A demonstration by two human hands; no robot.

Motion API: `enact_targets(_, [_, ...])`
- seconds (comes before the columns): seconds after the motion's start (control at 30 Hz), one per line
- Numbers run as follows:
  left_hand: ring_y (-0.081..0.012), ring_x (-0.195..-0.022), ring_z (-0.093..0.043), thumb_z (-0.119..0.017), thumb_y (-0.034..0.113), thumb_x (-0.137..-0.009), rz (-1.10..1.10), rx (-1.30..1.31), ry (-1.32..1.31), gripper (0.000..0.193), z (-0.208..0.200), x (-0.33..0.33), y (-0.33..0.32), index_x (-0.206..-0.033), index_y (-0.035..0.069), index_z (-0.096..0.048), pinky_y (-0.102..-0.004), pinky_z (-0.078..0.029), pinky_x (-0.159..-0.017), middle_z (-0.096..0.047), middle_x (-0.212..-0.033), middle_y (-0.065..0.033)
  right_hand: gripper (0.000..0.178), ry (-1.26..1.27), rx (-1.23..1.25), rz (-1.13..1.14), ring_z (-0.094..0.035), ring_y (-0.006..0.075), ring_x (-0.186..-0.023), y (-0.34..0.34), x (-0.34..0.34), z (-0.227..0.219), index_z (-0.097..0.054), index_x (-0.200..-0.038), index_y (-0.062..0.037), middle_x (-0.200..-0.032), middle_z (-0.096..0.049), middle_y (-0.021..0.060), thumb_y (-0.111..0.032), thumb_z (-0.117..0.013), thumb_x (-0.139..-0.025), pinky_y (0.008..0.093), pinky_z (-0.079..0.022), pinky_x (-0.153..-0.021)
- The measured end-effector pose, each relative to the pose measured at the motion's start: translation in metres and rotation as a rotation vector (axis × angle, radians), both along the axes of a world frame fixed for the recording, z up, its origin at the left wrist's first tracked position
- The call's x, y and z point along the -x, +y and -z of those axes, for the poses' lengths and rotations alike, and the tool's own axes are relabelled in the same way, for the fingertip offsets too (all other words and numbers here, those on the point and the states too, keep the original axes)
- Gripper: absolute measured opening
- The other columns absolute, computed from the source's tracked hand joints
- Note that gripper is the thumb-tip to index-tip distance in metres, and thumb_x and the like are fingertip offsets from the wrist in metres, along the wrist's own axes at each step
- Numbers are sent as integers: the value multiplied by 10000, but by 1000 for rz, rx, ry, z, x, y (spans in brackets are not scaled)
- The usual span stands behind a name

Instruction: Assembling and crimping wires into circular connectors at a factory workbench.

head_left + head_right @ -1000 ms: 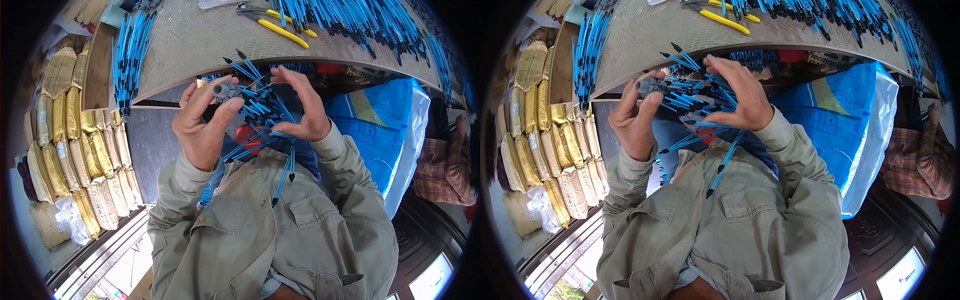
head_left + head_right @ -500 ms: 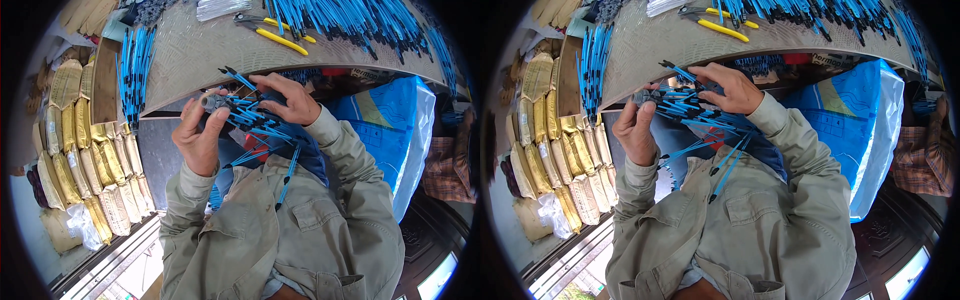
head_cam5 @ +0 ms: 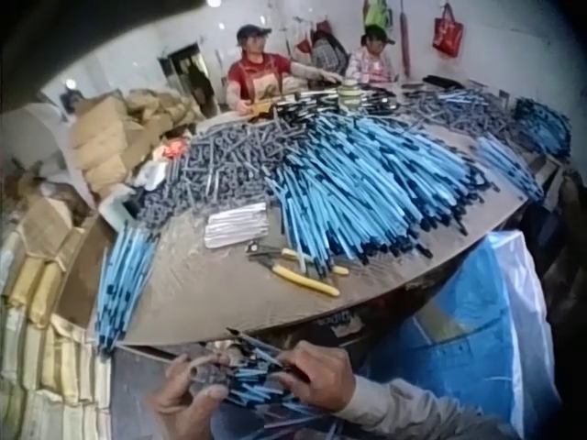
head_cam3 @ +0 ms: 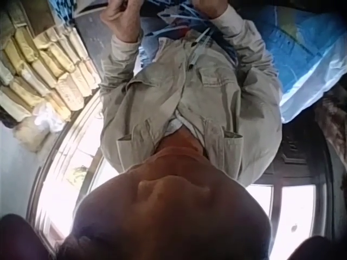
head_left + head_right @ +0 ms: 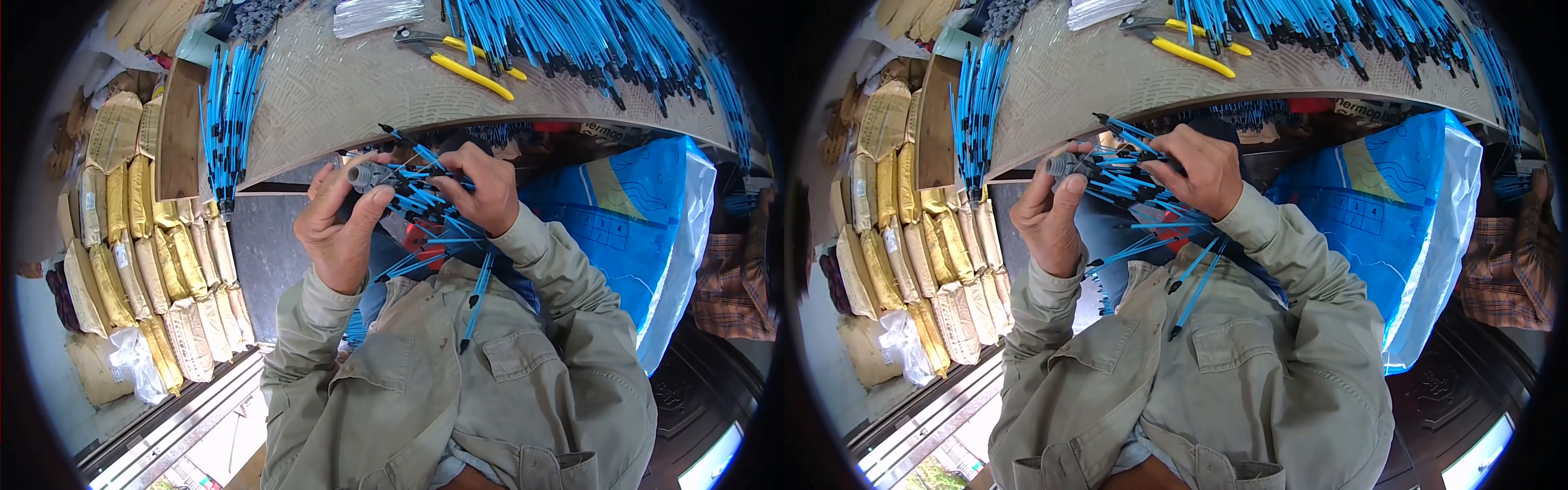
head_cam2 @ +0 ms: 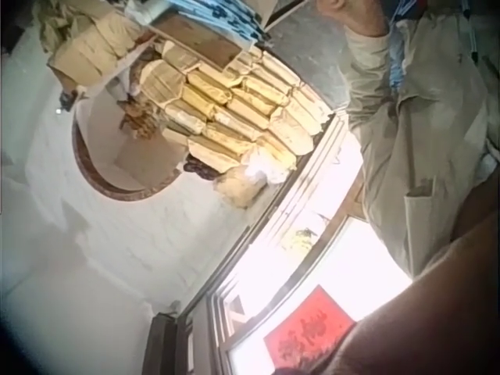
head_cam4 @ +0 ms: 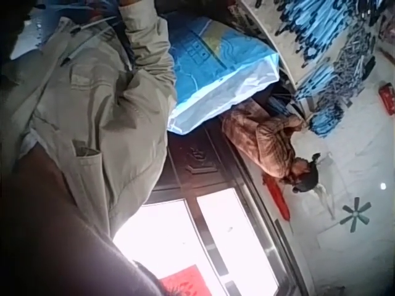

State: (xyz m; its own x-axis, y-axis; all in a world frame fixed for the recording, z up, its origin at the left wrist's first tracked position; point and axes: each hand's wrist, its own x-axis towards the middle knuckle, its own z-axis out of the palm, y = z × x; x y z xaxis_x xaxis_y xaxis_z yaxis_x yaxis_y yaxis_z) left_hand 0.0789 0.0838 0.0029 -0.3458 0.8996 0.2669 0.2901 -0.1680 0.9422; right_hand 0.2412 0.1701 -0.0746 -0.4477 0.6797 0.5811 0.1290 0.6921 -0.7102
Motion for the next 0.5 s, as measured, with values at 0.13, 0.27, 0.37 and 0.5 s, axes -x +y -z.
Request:
enact_targets(0.13, [-130, -887, -542, -692, 91, -752, -7, 11, 1, 248, 1, 1, 1, -984, 11, -654, -301, -293, -938, -660, -920, -36, 265, -90, -246, 111, -550, 214, -550, 2, 1, -3, -589, -936, -14, -677, -555, 82, -35, -684, -689, 287, -440, -498])
enact_targets(0.27, [-122, -882, -546, -695, 104, -754, -6, 2, -22, 254, 1, 0, 0, -986, 10, -654, -304, -282, -947, -661, -918, -33, 346, -251, -418, 108, -558, 209, -544, -1, -6, -14, -596, -1006, -9, -672, -558, 77, -44, -695, -675, 290, -443, -483])
enact_targets(0.37, [-116, -881, -546, -698, 111, -753, 7, -3, -20, 259, 0, -1, 0, -987, 10, -653, -304, -271, -957, -661, -921, -31, 396, -294, -449, 100, -565, 208, -553, 1, -12, -11, -592, -1058, -7, -675, -560, 75, -43, -690, -677, 293, -447, -485])
enact_targets(0.5, [-108, -879, -545, -700, 116, -752, 10, -16, 35, 263, 0, -1, 0, -987, 9, -651, -304, -256, -970, -659, -927, -33, 421, -233, -393, 146, -566, 209, -557, -1, -13, -1, -583, -1104, -8, -677, -559, 71, -35, -672, -692, 290, -451, -492])
